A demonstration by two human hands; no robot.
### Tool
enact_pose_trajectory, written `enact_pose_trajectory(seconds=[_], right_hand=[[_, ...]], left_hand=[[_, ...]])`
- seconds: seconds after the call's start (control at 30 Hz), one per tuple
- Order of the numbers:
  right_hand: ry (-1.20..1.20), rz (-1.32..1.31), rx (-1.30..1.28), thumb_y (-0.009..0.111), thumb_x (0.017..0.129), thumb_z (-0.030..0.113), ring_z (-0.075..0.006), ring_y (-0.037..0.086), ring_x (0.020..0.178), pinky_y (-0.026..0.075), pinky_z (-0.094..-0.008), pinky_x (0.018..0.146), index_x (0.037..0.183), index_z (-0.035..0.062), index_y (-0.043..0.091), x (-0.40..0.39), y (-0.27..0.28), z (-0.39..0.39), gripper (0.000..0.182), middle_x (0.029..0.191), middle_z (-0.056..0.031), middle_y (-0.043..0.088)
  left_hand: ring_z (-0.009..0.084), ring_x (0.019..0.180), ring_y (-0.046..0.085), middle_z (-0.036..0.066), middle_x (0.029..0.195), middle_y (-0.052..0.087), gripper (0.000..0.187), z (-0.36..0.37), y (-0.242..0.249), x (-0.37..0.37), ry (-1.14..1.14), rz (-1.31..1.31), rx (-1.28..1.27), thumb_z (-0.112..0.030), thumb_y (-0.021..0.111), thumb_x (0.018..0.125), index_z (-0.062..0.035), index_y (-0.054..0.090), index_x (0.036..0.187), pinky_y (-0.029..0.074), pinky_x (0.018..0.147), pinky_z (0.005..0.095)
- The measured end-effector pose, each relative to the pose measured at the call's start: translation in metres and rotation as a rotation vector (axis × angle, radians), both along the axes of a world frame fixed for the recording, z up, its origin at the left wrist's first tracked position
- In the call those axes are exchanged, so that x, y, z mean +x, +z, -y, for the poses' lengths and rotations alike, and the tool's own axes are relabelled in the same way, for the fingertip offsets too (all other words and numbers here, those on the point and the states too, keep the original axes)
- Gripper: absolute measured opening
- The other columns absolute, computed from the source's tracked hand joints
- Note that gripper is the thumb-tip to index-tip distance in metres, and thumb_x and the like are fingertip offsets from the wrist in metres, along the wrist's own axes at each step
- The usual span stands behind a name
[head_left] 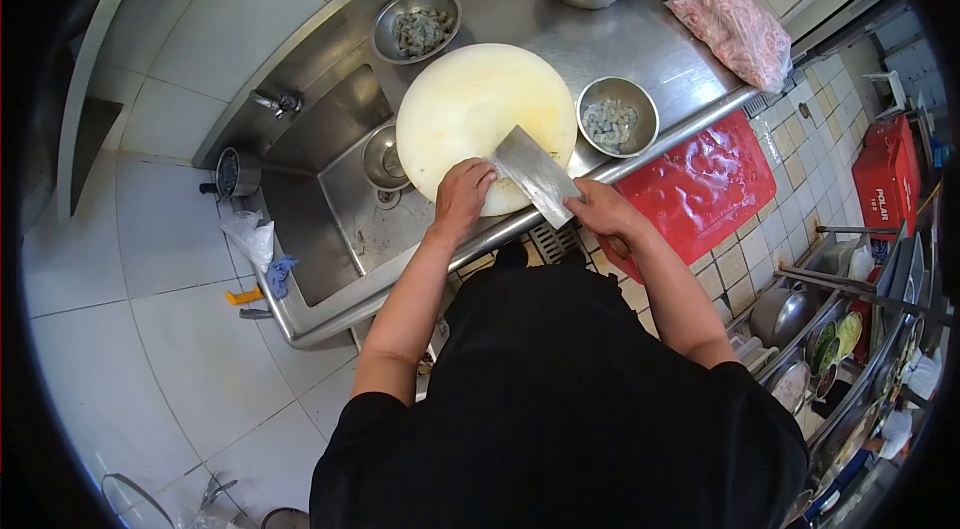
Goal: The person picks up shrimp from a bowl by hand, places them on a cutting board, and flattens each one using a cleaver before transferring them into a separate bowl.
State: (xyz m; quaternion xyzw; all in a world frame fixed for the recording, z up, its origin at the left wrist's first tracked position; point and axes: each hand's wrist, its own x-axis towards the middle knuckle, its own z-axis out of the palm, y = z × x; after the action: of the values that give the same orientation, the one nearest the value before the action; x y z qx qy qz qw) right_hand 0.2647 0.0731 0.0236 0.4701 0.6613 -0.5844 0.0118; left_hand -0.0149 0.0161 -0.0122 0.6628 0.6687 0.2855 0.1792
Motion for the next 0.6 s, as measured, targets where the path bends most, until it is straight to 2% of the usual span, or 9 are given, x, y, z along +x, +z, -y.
enact_pose_trajectory(seconds=[0.07, 0.1, 0.17, 0.27, 0.37, 0.5, 0.53, 0.57, 0.6], right_hand=[[-0.029, -0.054, 0.403, 0.056, 0.097, 0.025, -0.0416, 0.068, 0.084, 0.052, -0.0491, 0.075, 0.116, -0.0022, 0.057, 0.011, -0.025, 0.011, 0.033, 0.091, -0.0271, 0.068], [-0.033, -0.055, 0.405, 0.056, 0.097, 0.025, -0.0416, 0.068, 0.084, 0.052, -0.0491, 0.075, 0.116, -0.0022, 0.057, 0.014, -0.018, 0.015, 0.033, 0.091, -0.0271, 0.068], [-0.075, 0.125, 0.341, 0.055, 0.096, 0.025, -0.0501, 0.061, 0.104, 0.048, -0.0540, 0.088, 0.115, -0.0024, 0.056, 0.018, 0.015, 0.022, 0.034, 0.102, -0.0331, 0.065], [-0.190, 0.120, 0.304, 0.054, 0.097, 0.026, -0.0504, 0.061, 0.102, 0.048, -0.0552, 0.085, 0.114, -0.0020, 0.056, 0.031, 0.029, 0.034, 0.033, 0.104, -0.0335, 0.064], [-0.276, 0.097, 0.367, 0.055, 0.097, 0.026, -0.0494, 0.062, 0.098, 0.048, -0.0535, 0.084, 0.112, -0.0019, 0.057, 0.051, 0.028, 0.042, 0.032, 0.100, -0.0315, 0.065], [-0.416, -0.011, 0.406, 0.056, 0.097, 0.024, -0.0472, 0.065, 0.094, 0.049, -0.0509, 0.080, 0.109, -0.0014, 0.058, 0.081, 0.021, 0.057, 0.028, 0.094, -0.0299, 0.065], [-0.489, -0.009, 0.391, 0.057, 0.097, 0.023, -0.0444, 0.065, 0.090, 0.049, -0.0489, 0.078, 0.107, -0.0012, 0.058, 0.089, 0.022, 0.061, 0.027, 0.091, -0.0283, 0.065], [-0.563, -0.005, 0.376, 0.058, 0.097, 0.022, -0.0416, 0.066, 0.086, 0.050, -0.0469, 0.076, 0.106, -0.0011, 0.059, 0.097, 0.022, 0.065, 0.025, 0.088, -0.0268, 0.064], [-0.574, 0.001, 0.378, 0.058, 0.097, 0.022, -0.0416, 0.066, 0.086, 0.050, -0.0469, 0.076, 0.106, -0.0011, 0.059, 0.108, 0.018, 0.069, 0.025, 0.088, -0.0268, 0.064]], left_hand=[[0.0309, 0.102, 0.066, 0.011, 0.108, 0.070, 0.020, -0.002, 0.001, -0.002, -0.004, -0.016, -0.009, -0.015, 0.070, 0.089, -0.0061, 0.072, 0.107, 0.053, 0.089, 0.0397], [0.0313, 0.102, 0.065, 0.012, 0.109, 0.069, 0.020, -0.006, 0.007, -0.003, -0.008, -0.009, -0.031, -0.015, 0.070, 0.089, -0.0057, 0.071, 0.106, 0.052, 0.090, 0.0403], [0.0317, 0.102, 0.065, 0.012, 0.109, 0.068, 0.020, -0.013, 0.011, -0.005, -0.014, -0.002, -0.055, -0.014, 0.070, 0.088, -0.0054, 0.071, 0.106, 0.051, 0.090, 0.0408], [0.0320, 0.102, 0.064, 0.014, 0.110, 0.066, 0.018, -0.027, 0.015, -0.015, -0.173, -0.072, -0.100, -0.014, 0.069, 0.087, -0.0046, 0.069, 0.102, 0.051, 0.089, 0.0410], [0.0325, 0.096, 0.064, 0.014, 0.103, 0.066, 0.016, -0.043, 0.025, -0.025, -0.322, -0.114, -0.192, -0.012, 0.068, 0.084, -0.0043, 0.067, 0.098, 0.051, 0.085, 0.0412], [0.0305, 0.082, 0.065, 0.015, 0.087, 0.067, 0.014, -0.087, 0.026, -0.058, -0.227, -0.047, -0.251, -0.013, 0.068, 0.080, -0.0045, 0.067, 0.091, 0.052, 0.076, 0.0403], [0.0299, 0.079, 0.066, 0.015, 0.086, 0.068, 0.012, -0.104, 0.027, -0.071, -0.128, -0.013, -0.142, -0.012, 0.068, 0.080, -0.0035, 0.066, 0.088, 0.052, 0.074, 0.0389], [0.0304, 0.080, 0.068, 0.015, 0.087, 0.069, 0.010, -0.122, 0.043, -0.082, -0.030, -0.089, -0.130, -0.011, 0.067, 0.081, -0.0040, 0.067, 0.089, 0.052, 0.073, 0.0398], [0.0311, 0.079, 0.069, 0.016, 0.086, 0.069, 0.011, -0.145, 0.043, -0.100, 0.034, -0.134, 0.002, -0.009, 0.067, 0.081, -0.0042, 0.069, 0.091, 0.053, 0.071, 0.0410]])
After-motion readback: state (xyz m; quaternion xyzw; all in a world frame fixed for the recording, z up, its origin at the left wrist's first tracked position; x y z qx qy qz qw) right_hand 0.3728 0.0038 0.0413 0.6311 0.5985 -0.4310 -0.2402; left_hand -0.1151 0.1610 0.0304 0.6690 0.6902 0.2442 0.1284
